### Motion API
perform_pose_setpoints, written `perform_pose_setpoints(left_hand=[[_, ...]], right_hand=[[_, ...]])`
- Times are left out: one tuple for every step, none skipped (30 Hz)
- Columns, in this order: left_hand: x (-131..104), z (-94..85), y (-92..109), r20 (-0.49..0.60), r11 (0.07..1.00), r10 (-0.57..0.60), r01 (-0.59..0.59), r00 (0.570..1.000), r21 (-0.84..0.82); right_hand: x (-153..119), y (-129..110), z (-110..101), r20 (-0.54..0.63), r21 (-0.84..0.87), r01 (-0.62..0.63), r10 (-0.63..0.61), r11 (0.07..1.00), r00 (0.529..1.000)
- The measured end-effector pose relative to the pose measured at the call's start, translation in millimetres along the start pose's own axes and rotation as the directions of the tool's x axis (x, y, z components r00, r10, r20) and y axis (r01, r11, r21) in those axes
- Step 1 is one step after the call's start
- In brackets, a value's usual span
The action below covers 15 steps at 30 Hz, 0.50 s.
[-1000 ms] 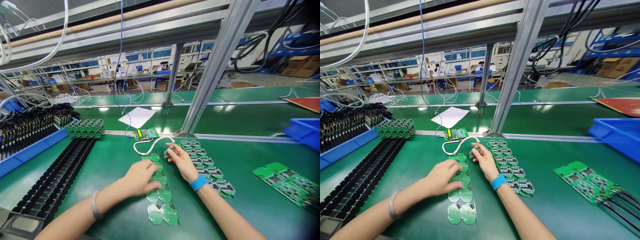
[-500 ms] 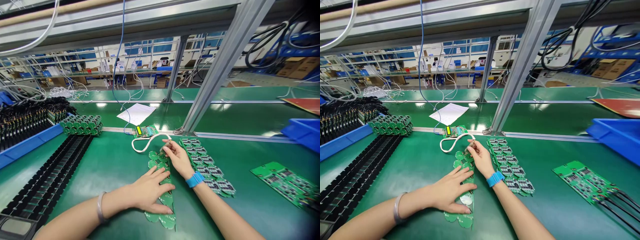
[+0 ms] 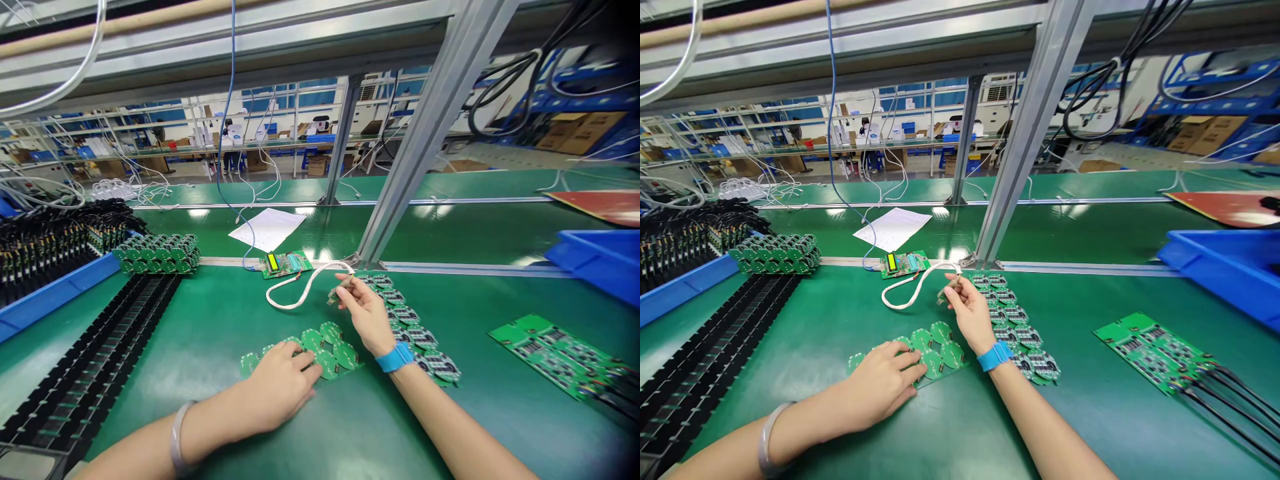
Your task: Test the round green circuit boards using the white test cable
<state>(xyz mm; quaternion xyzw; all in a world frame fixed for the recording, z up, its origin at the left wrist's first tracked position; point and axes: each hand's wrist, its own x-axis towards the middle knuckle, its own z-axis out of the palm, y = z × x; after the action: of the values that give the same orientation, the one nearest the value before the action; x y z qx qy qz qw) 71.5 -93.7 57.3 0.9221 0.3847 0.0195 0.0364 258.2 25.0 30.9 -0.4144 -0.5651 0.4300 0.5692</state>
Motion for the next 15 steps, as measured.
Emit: perform_pose_setpoints(left_hand=[[-0.3,0.0,-2.4,-0.003,0.999,0.042,-0.042,0.999,-0.017],[-0.2,-0.9,-6.1,-0.006,0.995,0.093,-0.093,0.996,-0.036],[0.3,-2.3,-10.7,-0.006,0.987,0.152,-0.152,0.988,-0.057],[1.3,-3.9,-16.0,0.000,0.973,0.216,-0.215,0.976,-0.079],[2.6,-5.2,-21.4,0.011,0.955,0.279,-0.277,0.960,-0.103],[4.0,-6.1,-26.8,0.021,0.936,0.332,-0.327,0.943,-0.128],[5.2,-6.4,-31.5,0.022,0.921,0.365,-0.358,0.931,-0.154],[6.3,-6.0,-35.4,0.009,0.914,0.373,-0.365,0.928,-0.177],[7.0,-5.0,-38.3,-0.014,0.916,0.355,-0.351,0.935,-0.195],[7.3,-3.8,-39.9,-0.043,0.921,0.325,-0.327,0.945,-0.212],[7.4,-2.5,-40.4,-0.070,0.925,0.297,-0.305,0.952,-0.229],[7.3,-1.3,-39.9,-0.089,0.924,0.280,-0.294,0.956,-0.245],[7.2,-0.3,-38.7,-0.100,0.920,0.277,-0.294,0.956,-0.258],[7.2,0.4,-37.0,-0.105,0.916,0.284,-0.302,0.953,-0.263],[7.4,0.9,-34.9,-0.105,0.915,0.292,-0.309,0.951,-0.258]], right_hand=[[0.0,-0.7,-0.5,-0.001,-0.002,0.000,0.000,1.000,1.000],[0.1,-1.3,-1.2,-0.003,-0.003,0.000,0.000,1.000,1.000],[0.3,-2.0,-2.0,-0.002,-0.003,-0.001,0.001,1.000,1.000],[0.5,-2.7,-2.8,-0.002,-0.001,-0.001,0.001,1.000,1.000],[0.6,-3.4,-3.5,-0.002,0.001,-0.001,0.001,1.000,1.000],[0.8,-4.1,-4.0,-0.001,0.002,0.001,-0.001,1.000,1.000],[0.9,-4.7,-4.3,0.001,0.002,0.002,-0.002,1.000,1.000],[0.9,-5.1,-4.4,0.005,0.002,0.005,-0.005,1.000,1.000],[1.0,-5.2,-4.2,0.012,-0.002,0.009,-0.009,1.000,1.000],[1.1,-5.0,-3.9,0.022,-0.007,0.014,-0.014,1.000,1.000],[1.2,-4.4,-3.6,0.037,-0.016,0.017,-0.017,1.000,0.999],[1.4,-3.6,-3.4,0.055,-0.029,0.020,-0.019,0.999,0.998],[1.6,-2.4,-3.3,0.075,-0.046,0.023,-0.019,0.999,0.997],[1.9,-1.0,-3.6,0.094,-0.067,0.025,-0.018,0.997,0.995],[2.3,0.5,-4.1,0.109,-0.090,0.027,-0.017,0.996,0.994]])
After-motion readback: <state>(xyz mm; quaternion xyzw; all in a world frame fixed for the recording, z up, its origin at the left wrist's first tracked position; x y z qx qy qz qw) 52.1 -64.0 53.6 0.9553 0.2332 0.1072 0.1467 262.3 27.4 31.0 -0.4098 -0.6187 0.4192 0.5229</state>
